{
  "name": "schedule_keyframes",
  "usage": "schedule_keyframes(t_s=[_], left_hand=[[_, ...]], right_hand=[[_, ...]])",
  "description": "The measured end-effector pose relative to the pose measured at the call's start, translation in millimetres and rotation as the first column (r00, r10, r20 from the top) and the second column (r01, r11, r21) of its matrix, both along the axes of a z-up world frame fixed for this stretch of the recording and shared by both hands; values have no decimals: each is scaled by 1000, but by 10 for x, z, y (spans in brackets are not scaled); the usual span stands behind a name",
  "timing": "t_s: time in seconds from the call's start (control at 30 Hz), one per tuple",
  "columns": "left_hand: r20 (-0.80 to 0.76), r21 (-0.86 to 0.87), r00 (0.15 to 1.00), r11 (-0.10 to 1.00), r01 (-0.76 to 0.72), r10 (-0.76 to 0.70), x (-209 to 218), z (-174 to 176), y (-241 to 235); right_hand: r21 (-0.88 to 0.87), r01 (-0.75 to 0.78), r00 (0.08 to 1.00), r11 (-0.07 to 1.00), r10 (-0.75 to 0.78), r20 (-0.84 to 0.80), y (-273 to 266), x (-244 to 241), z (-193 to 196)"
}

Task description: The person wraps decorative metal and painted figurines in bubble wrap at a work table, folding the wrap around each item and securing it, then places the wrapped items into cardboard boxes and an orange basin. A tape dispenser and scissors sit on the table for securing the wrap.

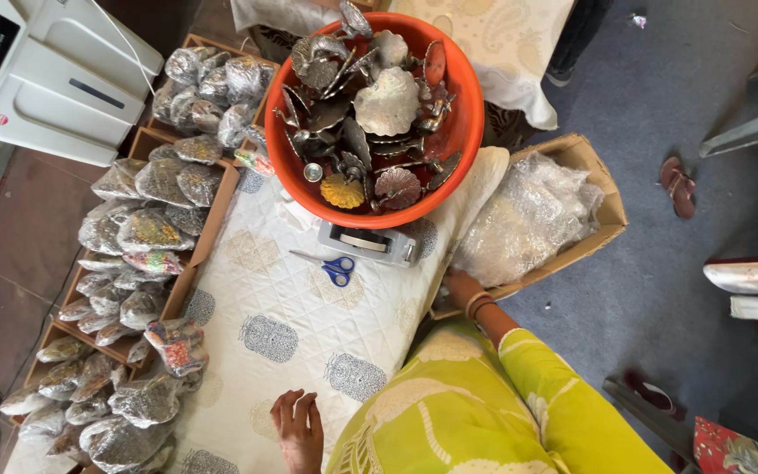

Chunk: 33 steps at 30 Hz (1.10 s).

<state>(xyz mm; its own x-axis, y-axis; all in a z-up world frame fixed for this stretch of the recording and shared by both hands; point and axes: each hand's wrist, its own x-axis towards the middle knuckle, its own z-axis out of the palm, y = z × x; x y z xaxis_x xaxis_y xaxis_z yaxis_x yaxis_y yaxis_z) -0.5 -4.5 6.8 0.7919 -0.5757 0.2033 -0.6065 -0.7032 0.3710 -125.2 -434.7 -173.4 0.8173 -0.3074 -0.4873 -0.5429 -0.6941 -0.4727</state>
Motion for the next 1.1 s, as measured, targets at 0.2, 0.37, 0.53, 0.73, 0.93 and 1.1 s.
schedule_keyframes(t_s=[0.2,0.37,0.53,0.73,0.93,1.1], left_hand=[[-14,-37,1000,999,-24,24,-35,34,26],[-61,-40,998,999,-31,28,-44,-79,10],[-76,-48,997,998,31,-34,-16,-160,-75],[-112,-70,990,994,79,-86,-36,-116,-262],[-148,-68,986,995,71,-81,-67,-12,-282],[-298,-156,943,982,105,-148,-14,-336,-402]], right_hand=[[165,545,773,822,-569,281,-478,-372,293],[-59,598,761,800,-542,357,-584,-668,504],[84,545,795,834,-546,265,-427,-525,506],[-121,255,967,959,-257,0,-103,-120,723],[282,707,561,649,-756,336,-551,-464,188],[601,674,399,430,-896,193,-703,-745,-61]])
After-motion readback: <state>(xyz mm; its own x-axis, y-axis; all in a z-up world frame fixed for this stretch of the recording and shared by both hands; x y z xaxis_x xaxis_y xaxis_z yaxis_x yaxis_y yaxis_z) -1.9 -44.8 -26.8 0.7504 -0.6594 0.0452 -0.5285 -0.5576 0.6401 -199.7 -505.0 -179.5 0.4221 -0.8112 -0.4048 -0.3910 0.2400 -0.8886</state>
